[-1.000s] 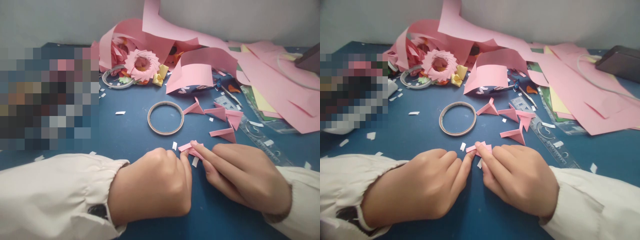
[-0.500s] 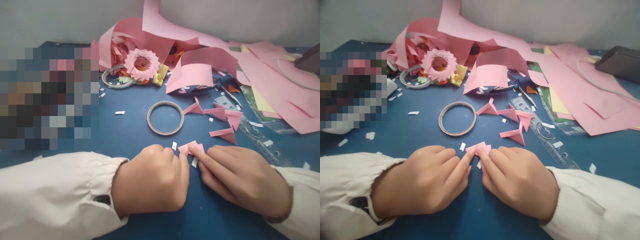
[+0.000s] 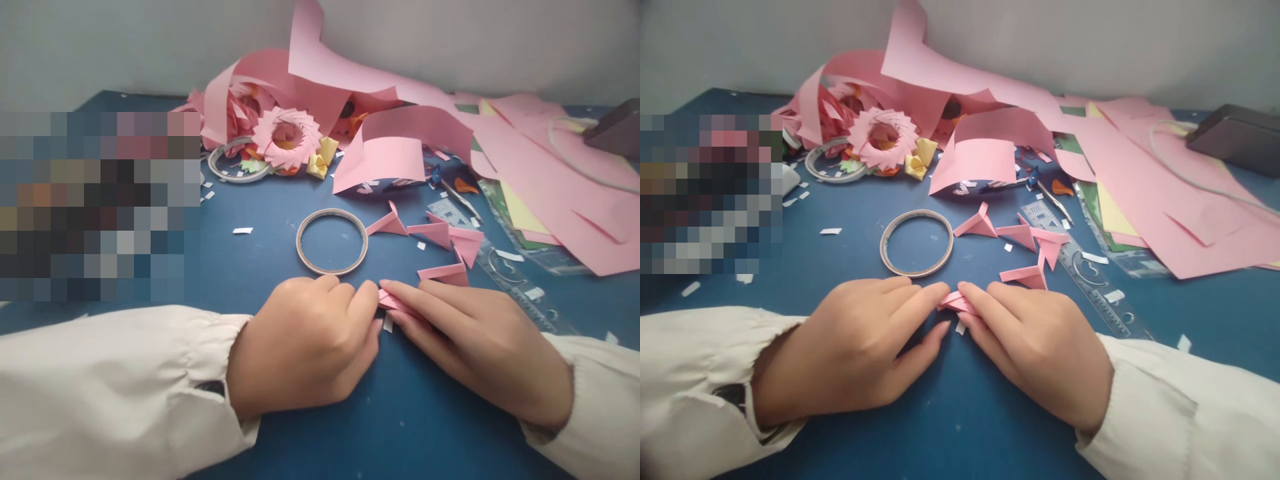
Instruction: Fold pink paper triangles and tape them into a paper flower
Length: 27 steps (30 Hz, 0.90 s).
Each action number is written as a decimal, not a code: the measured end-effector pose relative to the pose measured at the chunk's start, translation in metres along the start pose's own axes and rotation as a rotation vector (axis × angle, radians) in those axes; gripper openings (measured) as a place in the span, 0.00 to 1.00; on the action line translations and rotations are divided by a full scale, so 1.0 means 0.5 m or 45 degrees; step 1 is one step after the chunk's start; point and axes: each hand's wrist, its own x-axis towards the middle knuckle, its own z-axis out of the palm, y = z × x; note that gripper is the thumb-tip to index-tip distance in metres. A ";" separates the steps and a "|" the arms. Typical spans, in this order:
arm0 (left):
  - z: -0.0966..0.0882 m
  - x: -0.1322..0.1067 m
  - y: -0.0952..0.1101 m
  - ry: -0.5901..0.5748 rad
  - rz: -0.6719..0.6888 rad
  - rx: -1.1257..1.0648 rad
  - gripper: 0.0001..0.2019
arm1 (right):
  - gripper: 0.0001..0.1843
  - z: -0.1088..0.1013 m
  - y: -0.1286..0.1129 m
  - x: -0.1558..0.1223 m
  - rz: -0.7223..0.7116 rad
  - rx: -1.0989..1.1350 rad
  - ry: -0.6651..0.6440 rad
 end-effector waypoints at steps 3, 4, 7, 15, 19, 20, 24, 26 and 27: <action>-0.001 0.001 -0.001 -0.009 -0.062 -0.151 0.12 | 0.11 -0.002 0.000 0.001 -0.035 0.029 0.022; -0.002 0.002 -0.002 0.012 -0.083 -0.194 0.12 | 0.10 -0.004 0.000 0.001 -0.055 0.030 0.031; -0.009 0.002 -0.002 0.084 -0.085 -0.351 0.10 | 0.08 -0.008 -0.006 0.001 -0.089 0.046 0.098; -0.009 0.008 0.001 0.167 0.031 -0.341 0.08 | 0.10 -0.026 -0.027 0.006 0.165 0.482 0.011; -0.006 0.008 0.000 0.094 0.104 -0.303 0.09 | 0.16 -0.025 -0.021 0.012 0.097 0.492 -0.197; -0.005 0.008 0.000 0.085 0.107 -0.282 0.09 | 0.16 -0.024 -0.020 0.012 0.088 0.462 -0.204; -0.002 0.008 -0.002 0.101 0.126 -0.177 0.11 | 0.15 -0.017 -0.020 0.010 0.180 0.303 -0.062; -0.001 0.010 -0.003 0.112 0.157 -0.136 0.10 | 0.12 -0.017 -0.020 0.010 0.269 0.289 -0.028; 0.000 0.010 -0.004 0.115 0.177 -0.111 0.10 | 0.10 -0.018 -0.020 0.009 0.285 0.311 -0.032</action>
